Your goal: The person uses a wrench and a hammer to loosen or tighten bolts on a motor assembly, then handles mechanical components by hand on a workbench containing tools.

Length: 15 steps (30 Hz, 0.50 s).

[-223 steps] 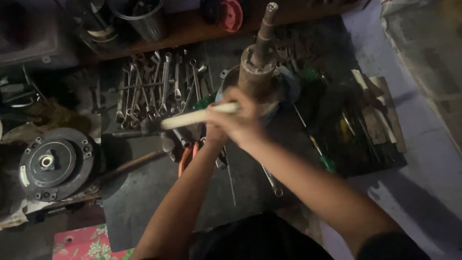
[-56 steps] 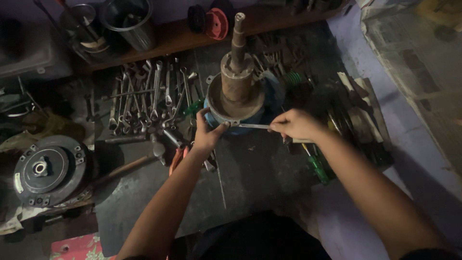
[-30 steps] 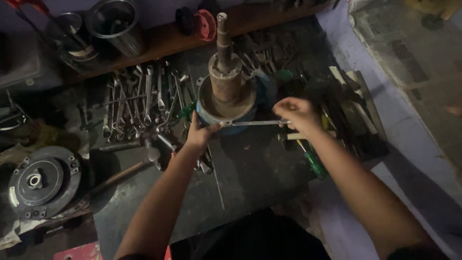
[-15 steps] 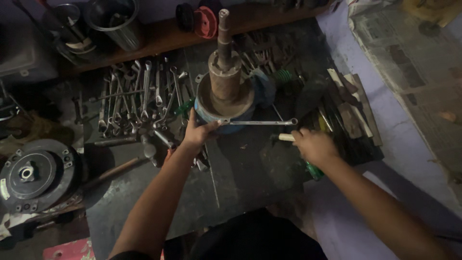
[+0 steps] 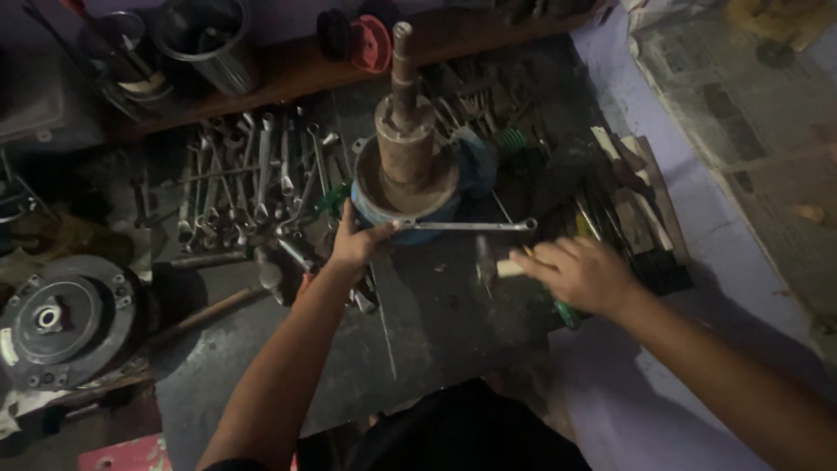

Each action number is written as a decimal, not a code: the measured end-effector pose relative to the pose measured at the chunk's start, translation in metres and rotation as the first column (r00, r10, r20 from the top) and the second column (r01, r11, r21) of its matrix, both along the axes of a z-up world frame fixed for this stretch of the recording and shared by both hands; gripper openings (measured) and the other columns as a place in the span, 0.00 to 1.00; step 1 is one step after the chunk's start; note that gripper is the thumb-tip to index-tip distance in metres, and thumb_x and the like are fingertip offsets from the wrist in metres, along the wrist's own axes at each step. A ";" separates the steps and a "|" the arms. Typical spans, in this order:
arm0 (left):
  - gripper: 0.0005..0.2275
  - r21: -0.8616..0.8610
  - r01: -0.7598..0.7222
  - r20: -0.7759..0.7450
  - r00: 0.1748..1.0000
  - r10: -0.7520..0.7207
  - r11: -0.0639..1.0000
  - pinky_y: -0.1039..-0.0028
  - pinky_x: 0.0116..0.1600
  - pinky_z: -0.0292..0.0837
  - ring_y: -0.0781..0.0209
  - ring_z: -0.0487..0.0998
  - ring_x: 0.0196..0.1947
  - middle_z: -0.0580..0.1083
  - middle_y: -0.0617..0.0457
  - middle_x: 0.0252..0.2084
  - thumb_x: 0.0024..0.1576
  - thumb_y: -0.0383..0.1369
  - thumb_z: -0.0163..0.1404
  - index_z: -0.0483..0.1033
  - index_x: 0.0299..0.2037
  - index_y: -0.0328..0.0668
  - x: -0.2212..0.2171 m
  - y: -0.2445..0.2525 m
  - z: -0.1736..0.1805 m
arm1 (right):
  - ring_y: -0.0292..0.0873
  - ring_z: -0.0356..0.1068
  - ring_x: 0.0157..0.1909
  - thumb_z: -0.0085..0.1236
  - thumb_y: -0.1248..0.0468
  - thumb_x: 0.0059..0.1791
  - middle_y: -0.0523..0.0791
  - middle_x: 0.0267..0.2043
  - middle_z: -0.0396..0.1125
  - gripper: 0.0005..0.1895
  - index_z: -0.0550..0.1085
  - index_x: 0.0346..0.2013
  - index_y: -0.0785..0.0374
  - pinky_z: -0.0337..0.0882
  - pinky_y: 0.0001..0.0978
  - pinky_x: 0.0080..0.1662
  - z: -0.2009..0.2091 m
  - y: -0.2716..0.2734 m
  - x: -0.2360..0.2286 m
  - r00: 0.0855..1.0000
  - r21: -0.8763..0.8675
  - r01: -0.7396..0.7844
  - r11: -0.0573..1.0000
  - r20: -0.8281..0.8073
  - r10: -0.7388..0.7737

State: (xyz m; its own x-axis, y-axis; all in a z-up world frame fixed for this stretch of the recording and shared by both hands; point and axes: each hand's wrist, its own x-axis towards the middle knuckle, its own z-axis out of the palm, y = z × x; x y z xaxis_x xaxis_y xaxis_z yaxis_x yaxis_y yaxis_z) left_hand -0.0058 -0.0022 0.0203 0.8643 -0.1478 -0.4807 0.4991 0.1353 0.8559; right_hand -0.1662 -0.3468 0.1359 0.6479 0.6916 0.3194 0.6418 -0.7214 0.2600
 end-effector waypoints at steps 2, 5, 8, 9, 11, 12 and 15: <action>0.52 0.047 0.020 0.034 0.999 -0.021 0.999 0.49 0.52 0.81 0.40 0.72 0.62 0.59 0.42 0.71 0.45 0.27 0.64 0.37 0.76 0.53 0.000 0.001 0.001 | 0.36 0.71 0.33 0.56 0.66 0.49 0.40 0.38 0.72 0.21 0.77 0.57 0.51 0.67 0.28 0.31 0.004 0.001 -0.001 0.998 0.024 -0.068 0.997 -0.009 0.068; 0.51 0.041 0.035 0.084 0.996 -0.038 0.999 0.48 0.51 0.81 0.39 0.72 0.62 0.61 0.39 0.71 0.44 0.28 0.63 0.39 0.76 0.53 0.000 0.000 -0.002 | 0.37 0.71 0.35 0.55 0.66 0.48 0.40 0.37 0.71 0.23 0.77 0.58 0.50 0.70 0.30 0.35 0.008 0.001 -0.003 0.998 0.018 -0.058 0.998 -0.018 0.059; 0.52 0.012 0.035 0.065 0.997 -0.035 0.999 0.48 0.51 0.80 0.36 0.73 0.62 0.62 0.36 0.70 0.45 0.28 0.63 0.35 0.77 0.52 -0.003 0.002 -0.001 | 0.38 0.71 0.34 0.56 0.66 0.46 0.40 0.37 0.72 0.24 0.76 0.58 0.49 0.70 0.31 0.36 0.006 0.003 0.004 0.997 -0.061 0.070 0.996 -0.034 -0.072; 0.53 0.004 0.033 0.049 0.998 -0.034 0.999 0.49 0.52 0.80 0.35 0.74 0.62 0.62 0.35 0.70 0.46 0.28 0.63 0.34 0.77 0.51 -0.002 0.002 0.002 | 0.38 0.71 0.34 0.56 0.66 0.46 0.40 0.38 0.73 0.25 0.76 0.58 0.49 0.70 0.31 0.35 0.006 0.003 0.002 0.997 -0.048 0.038 0.998 -0.066 -0.041; 0.52 0.020 0.035 0.047 0.998 -0.036 0.999 0.49 0.53 0.79 0.36 0.71 0.63 0.59 0.37 0.70 0.47 0.27 0.63 0.35 0.77 0.53 -0.003 0.003 0.008 | 0.37 0.71 0.35 0.55 0.67 0.47 0.40 0.40 0.73 0.24 0.76 0.59 0.48 0.69 0.30 0.35 0.008 0.005 0.001 0.995 -0.002 -0.074 0.997 -0.074 0.074; 0.51 0.024 0.039 0.043 0.998 -0.040 0.999 0.49 0.53 0.78 0.37 0.70 0.63 0.58 0.39 0.71 0.47 0.27 0.63 0.36 0.77 0.54 -0.003 0.001 0.009 | 0.36 0.71 0.36 0.55 0.67 0.49 0.40 0.40 0.73 0.24 0.75 0.59 0.47 0.69 0.30 0.36 0.010 0.003 -0.005 0.988 0.025 -0.145 0.989 -0.054 0.146; 0.51 0.029 0.027 0.067 0.997 -0.029 0.999 0.51 0.53 0.81 0.41 0.73 0.61 0.62 0.39 0.68 0.47 0.25 0.63 0.36 0.76 0.53 -0.002 -0.001 0.004 | 0.37 0.71 0.36 0.54 0.66 0.50 0.41 0.41 0.73 0.22 0.75 0.59 0.48 0.68 0.31 0.35 0.010 0.001 0.003 0.986 0.034 -0.158 0.987 -0.040 0.160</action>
